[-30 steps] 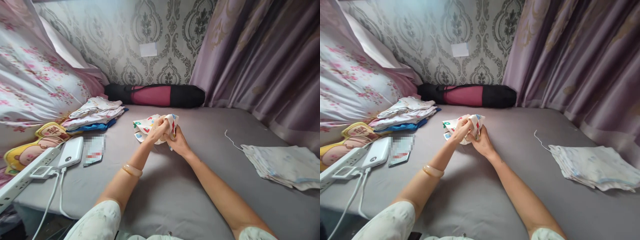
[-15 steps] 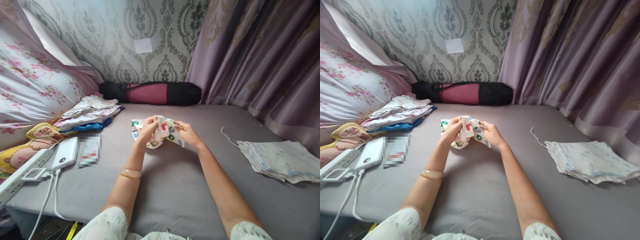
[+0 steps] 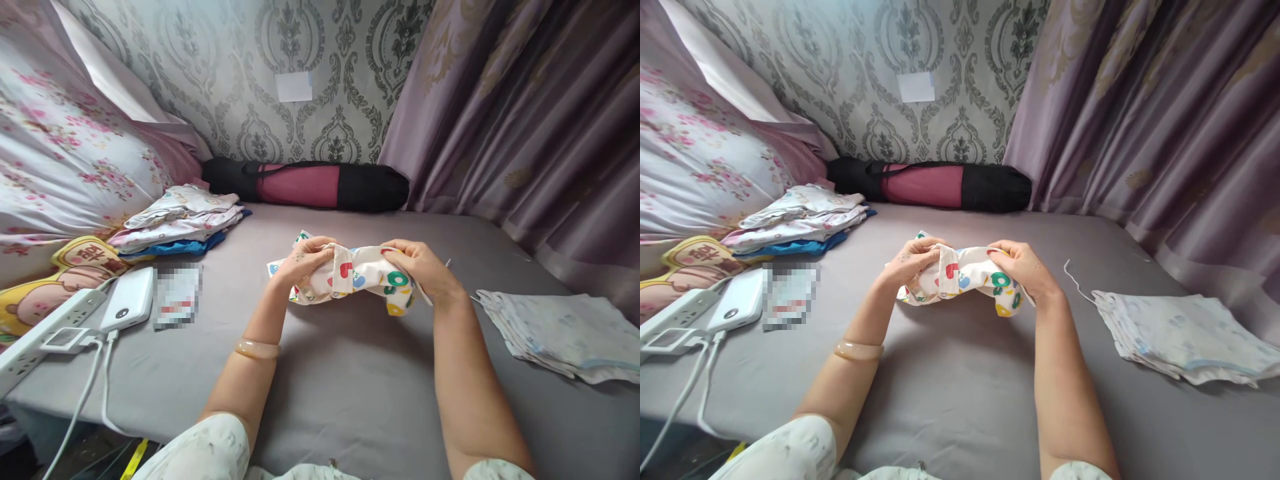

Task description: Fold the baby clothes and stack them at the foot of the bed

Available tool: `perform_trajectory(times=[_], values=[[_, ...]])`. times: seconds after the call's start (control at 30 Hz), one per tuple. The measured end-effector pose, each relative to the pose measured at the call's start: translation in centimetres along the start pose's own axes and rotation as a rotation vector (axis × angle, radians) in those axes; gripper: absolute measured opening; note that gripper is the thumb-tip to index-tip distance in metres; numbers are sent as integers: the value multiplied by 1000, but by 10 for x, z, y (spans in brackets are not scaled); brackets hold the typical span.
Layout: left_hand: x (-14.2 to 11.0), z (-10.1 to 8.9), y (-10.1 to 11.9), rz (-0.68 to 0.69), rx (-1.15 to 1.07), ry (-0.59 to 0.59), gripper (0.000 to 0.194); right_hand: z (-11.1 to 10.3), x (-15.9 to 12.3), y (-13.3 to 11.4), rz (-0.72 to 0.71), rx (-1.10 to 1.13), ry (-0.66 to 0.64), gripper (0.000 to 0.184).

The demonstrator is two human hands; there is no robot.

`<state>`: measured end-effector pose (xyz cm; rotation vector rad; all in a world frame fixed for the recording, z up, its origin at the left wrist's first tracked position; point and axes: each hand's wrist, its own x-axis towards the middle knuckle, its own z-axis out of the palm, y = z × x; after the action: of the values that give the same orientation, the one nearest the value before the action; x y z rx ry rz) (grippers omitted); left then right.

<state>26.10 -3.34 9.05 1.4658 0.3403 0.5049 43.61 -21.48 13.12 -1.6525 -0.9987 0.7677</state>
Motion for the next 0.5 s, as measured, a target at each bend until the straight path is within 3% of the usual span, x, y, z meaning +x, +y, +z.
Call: perform_trajectory(times=[0.13, 0.23, 0.33, 0.5], values=[[2, 2, -6, -2, -12, -17, 46, -14, -1, 6, -2, -349, -110, 28], [2, 5, -9, 19, -12, -31, 42, -14, -2, 4, -107, -616, 1, 24], [0, 9, -8, 10, 20, -54, 41, 3, -1, -3, -203, -613, 93, 30], [-3, 14, -1, 19, 173, -77, 42, 38, 6, -7, -289, -428, -25, 30]])
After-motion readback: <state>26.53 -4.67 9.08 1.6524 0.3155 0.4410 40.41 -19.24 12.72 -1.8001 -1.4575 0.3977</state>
